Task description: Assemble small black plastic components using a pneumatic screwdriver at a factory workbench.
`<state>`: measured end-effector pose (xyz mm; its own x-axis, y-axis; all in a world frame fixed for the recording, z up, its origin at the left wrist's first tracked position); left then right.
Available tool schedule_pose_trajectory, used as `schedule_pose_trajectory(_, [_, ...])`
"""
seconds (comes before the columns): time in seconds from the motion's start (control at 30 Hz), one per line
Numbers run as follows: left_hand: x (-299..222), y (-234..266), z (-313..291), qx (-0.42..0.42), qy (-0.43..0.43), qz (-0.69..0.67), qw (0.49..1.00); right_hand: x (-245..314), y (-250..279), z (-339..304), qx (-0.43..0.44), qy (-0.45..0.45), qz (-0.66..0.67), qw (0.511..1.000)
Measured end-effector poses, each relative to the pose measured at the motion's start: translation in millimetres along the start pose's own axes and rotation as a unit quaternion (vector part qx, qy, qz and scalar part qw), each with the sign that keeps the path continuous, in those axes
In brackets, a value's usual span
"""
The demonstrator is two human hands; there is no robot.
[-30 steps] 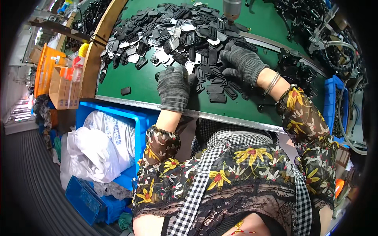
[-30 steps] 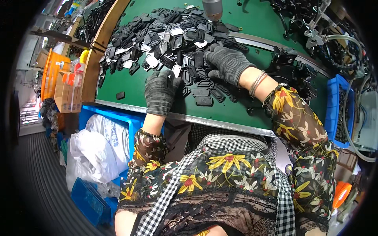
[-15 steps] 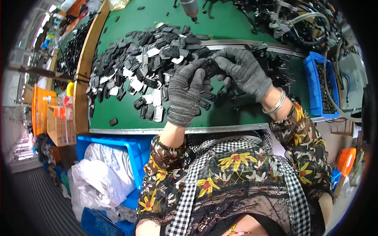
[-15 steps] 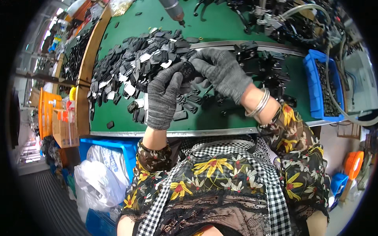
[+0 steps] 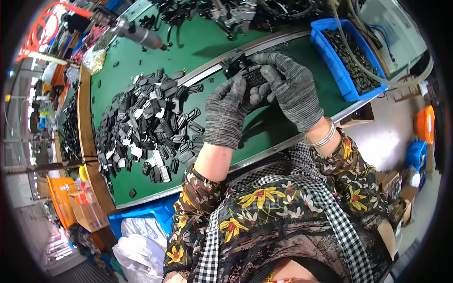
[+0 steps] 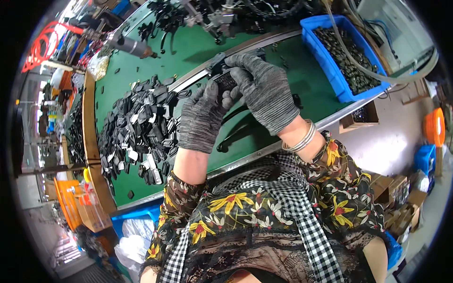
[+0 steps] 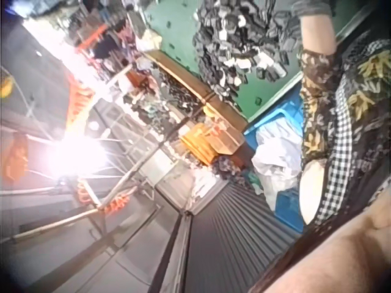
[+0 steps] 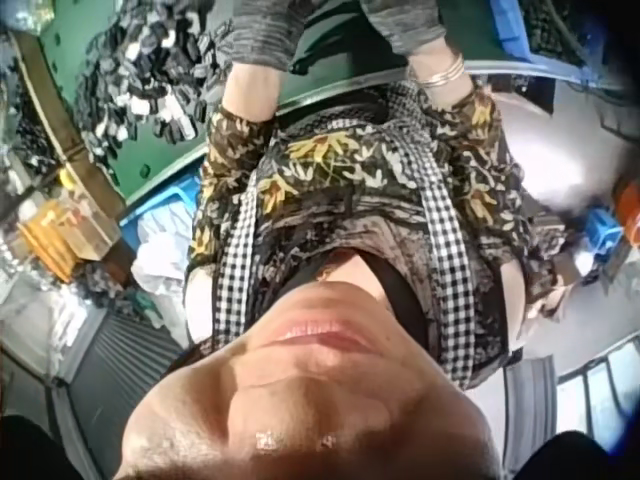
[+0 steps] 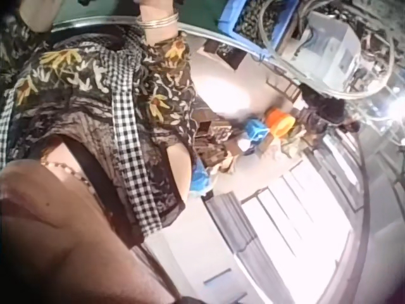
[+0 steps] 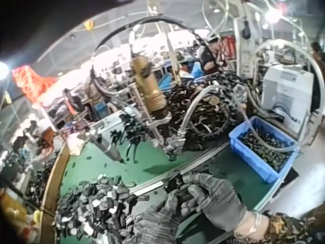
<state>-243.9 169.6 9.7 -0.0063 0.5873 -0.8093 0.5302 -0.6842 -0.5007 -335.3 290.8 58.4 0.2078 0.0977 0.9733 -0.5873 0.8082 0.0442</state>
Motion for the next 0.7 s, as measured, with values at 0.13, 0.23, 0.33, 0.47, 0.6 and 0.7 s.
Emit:
schedule_pose_trajectory(0.13, [12,-13,3,0.000,0.059,-0.057,0.997,2,15,-9,-0.023,0.021,-0.060,0.998])
schedule_pose_trajectory(0.23, [-5,-21,1,-0.032,-0.033,0.212,0.976,-6,28,-13,-0.009,-0.046,-0.031,0.998])
schedule_pose_trajectory(0.33, [-24,-49,-10,0.005,-0.270,0.564,0.780,-3,37,-11,0.076,0.167,-0.338,0.923])
schedule_pose_trajectory(0.47, [-14,-49,-14,-0.004,-0.250,0.385,0.888,3,65,-8,0.070,0.181,-0.206,0.959])
schedule_pose_trajectory(0.6, [24,-44,-29,-0.003,-0.263,0.537,0.802,-15,99,-16,-0.010,-0.113,-0.099,0.989])
schedule_pose_trajectory(0.7, [61,-39,-32,0.009,-0.309,0.549,0.776,-20,94,-26,0.023,-0.029,-0.192,0.981])
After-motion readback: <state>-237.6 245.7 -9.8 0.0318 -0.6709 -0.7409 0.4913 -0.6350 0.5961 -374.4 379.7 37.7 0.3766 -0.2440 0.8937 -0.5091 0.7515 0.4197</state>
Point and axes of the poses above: each hand's wrist, its own z-axis towards the middle knuckle, its own y-axis out of the back of the hand, x = y × z, the point moved 4 cm from there along z, towards the middle knuckle, and after that the axes turned 6 degrees about y, right-handed, at the moved point
